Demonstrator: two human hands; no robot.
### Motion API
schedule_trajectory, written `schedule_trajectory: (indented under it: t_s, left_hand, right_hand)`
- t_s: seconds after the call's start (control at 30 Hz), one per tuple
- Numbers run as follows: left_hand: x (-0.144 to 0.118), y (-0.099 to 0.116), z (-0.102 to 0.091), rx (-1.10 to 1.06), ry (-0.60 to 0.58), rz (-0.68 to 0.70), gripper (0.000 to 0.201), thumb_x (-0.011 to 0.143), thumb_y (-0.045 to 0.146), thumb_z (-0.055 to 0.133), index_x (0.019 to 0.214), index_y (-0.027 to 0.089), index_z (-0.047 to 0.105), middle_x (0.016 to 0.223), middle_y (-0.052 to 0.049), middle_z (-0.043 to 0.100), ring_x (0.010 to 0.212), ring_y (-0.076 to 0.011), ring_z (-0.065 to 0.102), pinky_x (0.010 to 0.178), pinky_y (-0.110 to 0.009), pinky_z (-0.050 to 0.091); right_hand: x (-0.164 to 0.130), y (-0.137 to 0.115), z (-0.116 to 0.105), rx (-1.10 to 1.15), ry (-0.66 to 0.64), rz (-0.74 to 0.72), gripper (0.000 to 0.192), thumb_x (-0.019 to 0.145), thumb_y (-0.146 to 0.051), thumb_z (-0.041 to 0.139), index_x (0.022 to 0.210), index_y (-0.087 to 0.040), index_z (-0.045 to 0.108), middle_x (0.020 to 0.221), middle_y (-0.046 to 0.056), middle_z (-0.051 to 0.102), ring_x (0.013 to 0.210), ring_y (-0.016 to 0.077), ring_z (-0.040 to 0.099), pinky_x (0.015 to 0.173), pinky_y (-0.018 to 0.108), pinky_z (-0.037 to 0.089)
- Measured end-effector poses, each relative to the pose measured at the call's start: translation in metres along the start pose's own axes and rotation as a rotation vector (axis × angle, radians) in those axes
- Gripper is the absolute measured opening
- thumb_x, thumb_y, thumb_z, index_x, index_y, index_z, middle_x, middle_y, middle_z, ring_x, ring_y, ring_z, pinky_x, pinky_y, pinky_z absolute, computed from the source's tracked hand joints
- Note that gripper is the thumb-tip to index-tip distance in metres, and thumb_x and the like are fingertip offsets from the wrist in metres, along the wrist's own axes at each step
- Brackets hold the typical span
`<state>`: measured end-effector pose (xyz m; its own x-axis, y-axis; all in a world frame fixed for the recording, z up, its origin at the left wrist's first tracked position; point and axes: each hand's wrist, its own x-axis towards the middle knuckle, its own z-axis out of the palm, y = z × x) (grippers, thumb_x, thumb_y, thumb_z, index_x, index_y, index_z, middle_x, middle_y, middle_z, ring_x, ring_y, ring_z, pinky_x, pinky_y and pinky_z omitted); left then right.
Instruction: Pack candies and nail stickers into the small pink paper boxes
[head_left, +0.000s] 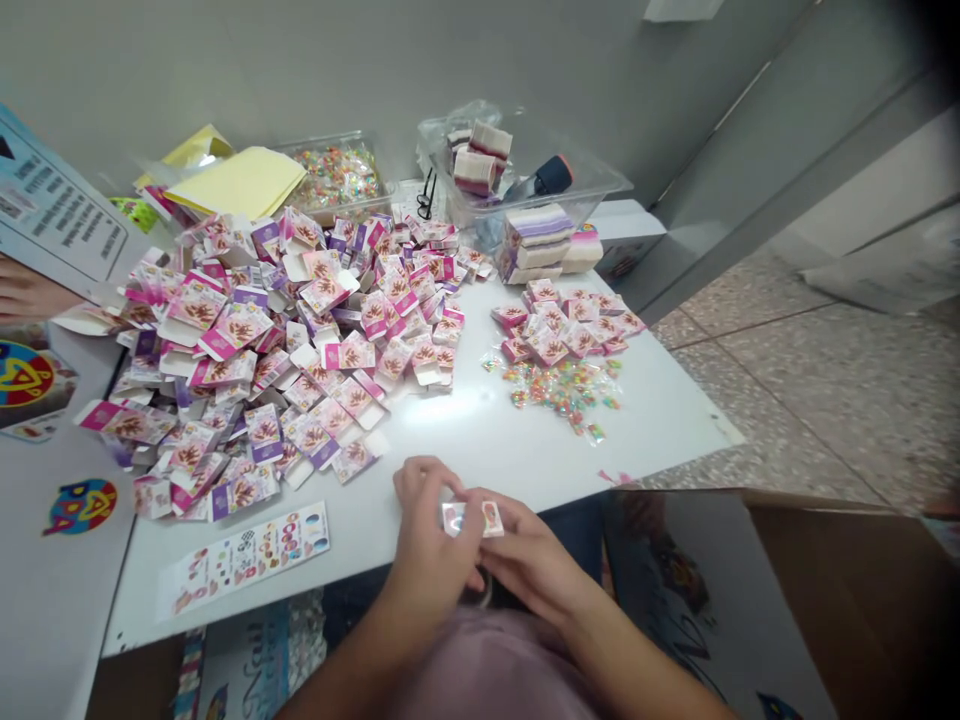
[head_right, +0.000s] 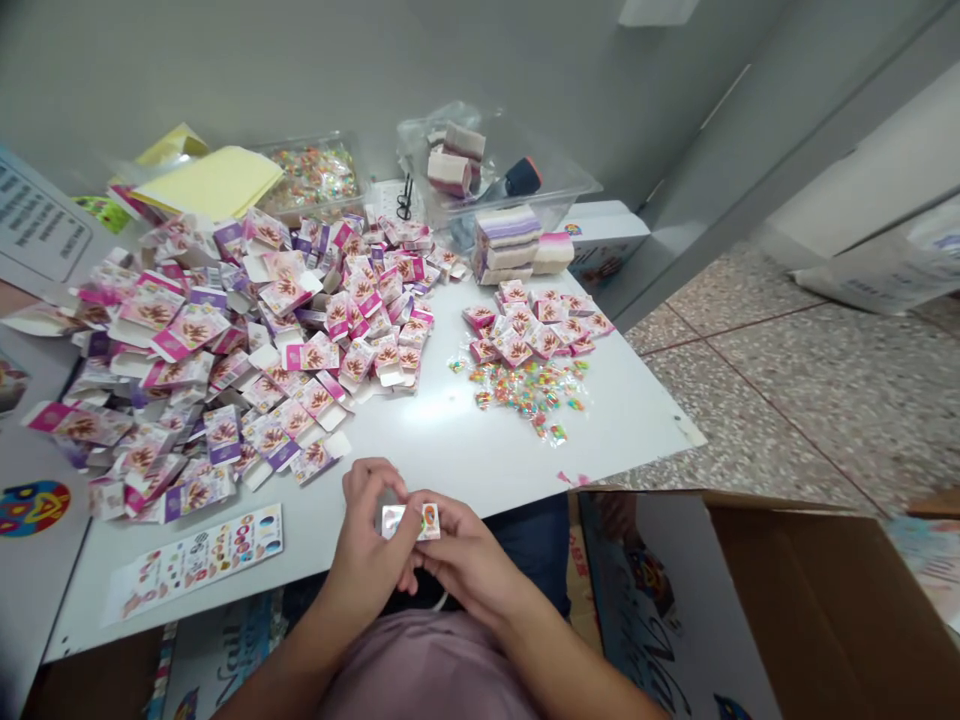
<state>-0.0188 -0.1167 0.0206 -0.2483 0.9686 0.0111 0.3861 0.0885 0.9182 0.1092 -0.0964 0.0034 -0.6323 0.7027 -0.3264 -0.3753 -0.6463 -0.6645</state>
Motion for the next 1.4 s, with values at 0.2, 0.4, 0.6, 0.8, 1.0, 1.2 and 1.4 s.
schedule_trajectory:
  t_s: [0.2,0.4,0.6,0.8,1.0,1.2,1.4]
  left_hand:
    - [-0.002,-0.025,0.002,-0.017,-0.119,0.008,0.026,0.089,0.021,0.054,0.114,0.025,0.048,0.118,-0.007,0.053,0.104,-0.0198,0.055,0.087,-0.034,0.047]
    - [0.009,-0.052,-0.037,0.661,0.255,0.346,0.027,0.089,0.027,0.059,0.113,0.015,0.056,0.116,-0.017,0.062,0.112,-0.0331,0.054,0.095,-0.048,0.04]
    - [0.011,-0.071,-0.056,1.031,0.205,0.381,0.037,0.092,0.027,0.054,0.125,0.01,0.054,0.127,-0.021,0.062,0.116,-0.0363,0.054,0.097,-0.054,0.032]
    - [0.006,-0.072,-0.046,0.897,0.071,0.485,0.035,0.091,0.023,0.054,0.125,0.013,0.054,0.125,-0.02,0.061,0.11,-0.0311,0.055,0.093,-0.044,0.041]
    - [0.01,-0.075,-0.039,0.872,0.089,0.448,0.046,0.089,0.022,0.055,0.134,0.013,0.048,0.142,-0.021,0.05,0.12,-0.0367,0.049,0.097,-0.05,0.04]
    - [0.008,-0.076,-0.036,0.705,0.065,0.448,0.037,0.088,0.024,0.059,0.123,0.014,0.051,0.118,-0.019,0.064,0.109,-0.0317,0.059,0.092,-0.047,0.046]
    - [-0.004,-0.055,-0.017,0.246,0.061,0.015,0.035,0.082,0.035,0.067,0.107,0.021,0.048,0.089,-0.006,0.069,0.075,-0.0217,0.068,0.069,-0.034,0.053]
  right_hand:
    - [-0.006,0.0,-0.017,-0.174,-0.01,-0.061,0.035,0.089,-0.044,0.064,0.104,-0.013,0.069,0.057,0.0,0.059,0.049,0.0113,0.055,0.048,0.022,0.042]
    - [-0.026,-0.021,-0.065,-0.82,0.563,-0.594,0.025,0.095,-0.028,0.049,0.108,-0.022,0.07,0.095,0.006,0.069,0.047,0.0075,0.05,0.047,0.025,0.041]
    - [-0.035,-0.063,-0.13,-1.514,0.995,-0.636,0.036,0.092,-0.033,0.047,0.116,-0.013,0.066,0.128,0.02,0.057,0.074,0.0199,0.065,0.071,0.039,0.054]
    - [-0.025,-0.063,-0.153,-1.961,1.032,-0.408,0.04,0.091,-0.043,0.054,0.113,-0.012,0.068,0.128,0.019,0.059,0.1,0.035,0.06,0.08,0.05,0.048]
    - [-0.017,-0.062,-0.155,-1.958,1.063,-0.56,0.026,0.094,-0.032,0.052,0.098,-0.017,0.073,0.116,0.013,0.068,0.096,0.0278,0.063,0.077,0.041,0.042]
    - [-0.02,-0.064,-0.148,-1.804,1.087,-0.819,0.029,0.097,-0.029,0.048,0.09,-0.012,0.071,0.091,0.013,0.069,0.072,0.0187,0.063,0.069,0.032,0.046]
    - [-0.021,-0.063,-0.119,-1.63,0.973,-0.93,0.02,0.095,-0.03,0.055,0.089,-0.015,0.068,0.094,0.011,0.069,0.077,0.0191,0.066,0.07,0.03,0.051]
